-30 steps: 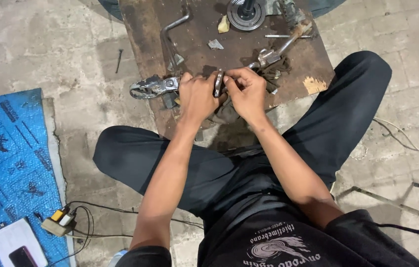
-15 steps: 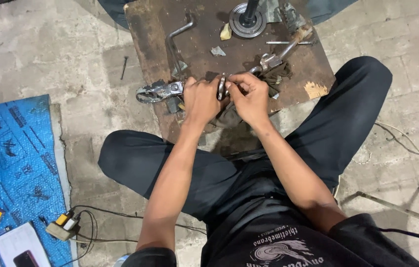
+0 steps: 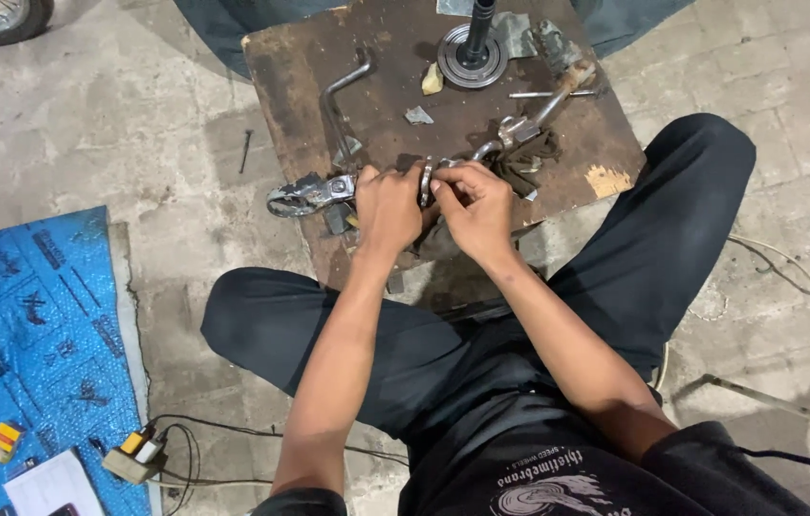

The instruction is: Fitting a small spring into a mechanical lever assembly on a wooden block.

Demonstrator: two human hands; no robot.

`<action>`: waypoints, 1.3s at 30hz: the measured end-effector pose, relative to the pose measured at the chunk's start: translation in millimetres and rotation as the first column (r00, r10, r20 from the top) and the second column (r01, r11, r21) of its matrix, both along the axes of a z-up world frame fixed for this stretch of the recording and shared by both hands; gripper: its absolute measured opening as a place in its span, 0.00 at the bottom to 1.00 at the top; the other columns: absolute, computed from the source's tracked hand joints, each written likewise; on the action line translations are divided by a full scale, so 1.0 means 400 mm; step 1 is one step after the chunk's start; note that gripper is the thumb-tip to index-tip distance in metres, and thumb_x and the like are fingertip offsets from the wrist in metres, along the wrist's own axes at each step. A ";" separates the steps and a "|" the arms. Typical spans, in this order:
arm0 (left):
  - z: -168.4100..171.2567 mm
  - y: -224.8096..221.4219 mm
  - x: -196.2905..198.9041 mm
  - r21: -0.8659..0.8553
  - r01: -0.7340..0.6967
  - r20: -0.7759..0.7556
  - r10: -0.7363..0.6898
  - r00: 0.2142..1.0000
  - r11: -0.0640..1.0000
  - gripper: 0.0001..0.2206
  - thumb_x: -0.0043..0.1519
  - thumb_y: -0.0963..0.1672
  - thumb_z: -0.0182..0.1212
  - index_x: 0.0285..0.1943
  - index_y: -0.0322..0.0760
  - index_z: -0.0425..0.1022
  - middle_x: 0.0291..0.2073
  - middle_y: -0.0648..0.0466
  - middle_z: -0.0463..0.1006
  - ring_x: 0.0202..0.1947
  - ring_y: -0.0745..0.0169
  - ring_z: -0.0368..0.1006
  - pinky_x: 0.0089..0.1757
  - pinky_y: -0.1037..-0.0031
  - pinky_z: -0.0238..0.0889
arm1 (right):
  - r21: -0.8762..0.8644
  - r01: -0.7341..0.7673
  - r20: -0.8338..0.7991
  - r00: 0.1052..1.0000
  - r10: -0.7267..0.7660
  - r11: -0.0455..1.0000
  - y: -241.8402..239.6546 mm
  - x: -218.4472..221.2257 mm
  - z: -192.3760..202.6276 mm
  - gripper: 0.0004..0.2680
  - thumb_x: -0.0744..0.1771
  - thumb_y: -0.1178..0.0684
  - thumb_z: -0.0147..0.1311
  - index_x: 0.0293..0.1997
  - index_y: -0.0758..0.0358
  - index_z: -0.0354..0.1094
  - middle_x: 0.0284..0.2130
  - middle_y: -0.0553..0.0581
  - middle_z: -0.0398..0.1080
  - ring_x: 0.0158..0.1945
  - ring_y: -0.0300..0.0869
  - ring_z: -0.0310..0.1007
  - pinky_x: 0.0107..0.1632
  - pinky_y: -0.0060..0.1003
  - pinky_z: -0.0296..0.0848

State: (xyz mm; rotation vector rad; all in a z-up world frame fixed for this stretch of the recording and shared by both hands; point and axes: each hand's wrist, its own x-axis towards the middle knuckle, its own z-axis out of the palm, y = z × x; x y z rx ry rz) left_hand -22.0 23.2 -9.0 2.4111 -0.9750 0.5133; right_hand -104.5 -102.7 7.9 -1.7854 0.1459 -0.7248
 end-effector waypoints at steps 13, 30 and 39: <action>0.042 0.001 -0.022 -0.005 -0.015 0.012 0.015 1.000 1.000 0.17 0.50 0.45 0.67 0.48 0.38 0.83 0.17 0.50 0.78 0.25 0.52 0.78 0.40 0.66 0.56 | 0.021 -0.009 0.031 0.999 0.008 1.000 -0.016 0.002 -0.011 0.05 0.65 0.68 0.60 0.42 0.71 0.79 0.33 0.64 0.78 0.27 0.44 0.80 0.24 0.33 0.74; 0.002 -0.002 -0.004 -0.040 -0.025 0.055 0.027 0.998 0.999 0.13 0.55 0.50 0.64 0.44 0.41 0.82 0.15 0.52 0.77 0.24 0.53 0.78 0.39 0.65 0.57 | 0.014 -0.019 0.013 1.000 0.019 1.000 -0.012 0.003 0.004 0.05 0.66 0.68 0.58 0.43 0.72 0.78 0.32 0.64 0.77 0.25 0.44 0.78 0.25 0.34 0.73; 0.037 -0.001 -0.019 -0.002 -0.024 0.042 0.024 0.999 1.000 0.17 0.48 0.44 0.68 0.47 0.39 0.83 0.16 0.53 0.77 0.24 0.52 0.78 0.39 0.65 0.55 | 0.018 -0.006 0.010 1.000 0.006 1.000 -0.016 0.009 -0.016 0.05 0.67 0.68 0.58 0.43 0.71 0.78 0.32 0.64 0.77 0.25 0.42 0.78 0.25 0.34 0.72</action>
